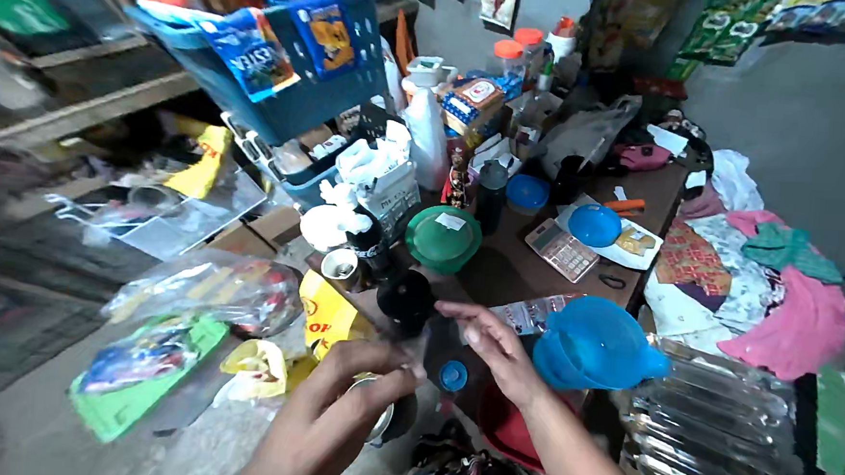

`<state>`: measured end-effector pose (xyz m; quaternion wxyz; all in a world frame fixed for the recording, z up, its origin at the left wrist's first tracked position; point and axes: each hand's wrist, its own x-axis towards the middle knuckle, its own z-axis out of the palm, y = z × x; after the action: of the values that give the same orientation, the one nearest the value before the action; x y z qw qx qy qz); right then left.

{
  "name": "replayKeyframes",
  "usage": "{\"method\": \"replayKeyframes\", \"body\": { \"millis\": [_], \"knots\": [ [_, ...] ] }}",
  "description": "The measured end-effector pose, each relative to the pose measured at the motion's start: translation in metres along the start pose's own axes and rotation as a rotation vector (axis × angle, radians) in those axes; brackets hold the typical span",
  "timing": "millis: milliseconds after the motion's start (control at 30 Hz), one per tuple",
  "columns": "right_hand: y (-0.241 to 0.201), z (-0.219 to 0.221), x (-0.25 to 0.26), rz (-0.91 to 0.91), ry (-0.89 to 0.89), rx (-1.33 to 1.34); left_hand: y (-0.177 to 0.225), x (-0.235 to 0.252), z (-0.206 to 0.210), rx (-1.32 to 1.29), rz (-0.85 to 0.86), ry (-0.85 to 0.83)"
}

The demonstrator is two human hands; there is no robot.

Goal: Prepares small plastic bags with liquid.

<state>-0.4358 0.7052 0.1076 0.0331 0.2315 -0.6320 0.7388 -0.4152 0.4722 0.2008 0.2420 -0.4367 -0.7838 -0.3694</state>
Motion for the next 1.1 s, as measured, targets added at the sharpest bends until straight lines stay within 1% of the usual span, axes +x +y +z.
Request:
{"method": "replayKeyframes", "body": {
  "millis": [67, 133, 200, 300, 433, 467, 533, 600, 733, 800, 867, 900, 967, 1033, 1100],
  "knots": [
    [-0.026, 0.012, 0.001, -0.020, -0.173, 0.112, 0.014, -0.004, 0.003, -0.012, -0.028, 0.002],
    [-0.042, 0.019, -0.007, -0.013, -0.244, 0.188, 0.032, -0.009, 0.002, -0.026, -0.069, 0.011],
    [-0.055, 0.023, -0.021, 0.013, -0.212, 0.275, 0.053, -0.018, 0.000, -0.074, -0.136, 0.022],
    [-0.071, 0.020, -0.048, 0.014, -0.152, 0.372, 0.090, -0.036, 0.002, -0.217, -0.302, 0.029],
    [-0.091, 0.014, -0.086, 0.040, -0.197, 0.323, 0.138, -0.058, 0.017, -0.538, -0.606, 0.046],
    [-0.094, 0.013, -0.095, 0.049, -0.209, 0.313, 0.149, -0.063, 0.023, -0.615, -0.672, 0.065],
    [-0.098, 0.010, -0.112, 0.074, -0.229, 0.308, 0.173, -0.072, 0.035, -0.689, -0.770, 0.128],
    [-0.100, 0.008, -0.127, 0.092, -0.245, 0.303, 0.191, -0.081, 0.048, -0.688, -0.824, 0.222],
    [-0.105, 0.004, -0.152, 0.132, -0.275, 0.293, 0.219, -0.093, 0.063, -0.683, -0.878, 0.388],
    [-0.108, 0.000, -0.160, 0.154, -0.372, 0.212, 0.226, -0.096, 0.066, -0.678, -0.885, 0.460],
    [-0.113, -0.001, -0.166, 0.209, -0.486, 0.133, 0.228, -0.098, 0.069, -0.691, -0.880, 0.491],
    [-0.116, 0.003, -0.169, 0.220, -0.476, 0.120, 0.227, -0.100, 0.072, -0.690, -0.886, 0.472],
    [-0.125, 0.015, -0.176, 0.207, -0.333, 0.133, 0.229, -0.106, 0.090, -0.704, -0.891, 0.397],
    [-0.136, 0.024, -0.181, 0.174, -0.162, 0.131, 0.236, -0.118, 0.113, -0.738, -0.818, 0.299],
    [-0.144, 0.025, -0.183, 0.091, -0.039, 0.123, 0.241, -0.131, 0.132, -0.665, -0.756, 0.215]
  ]
}}
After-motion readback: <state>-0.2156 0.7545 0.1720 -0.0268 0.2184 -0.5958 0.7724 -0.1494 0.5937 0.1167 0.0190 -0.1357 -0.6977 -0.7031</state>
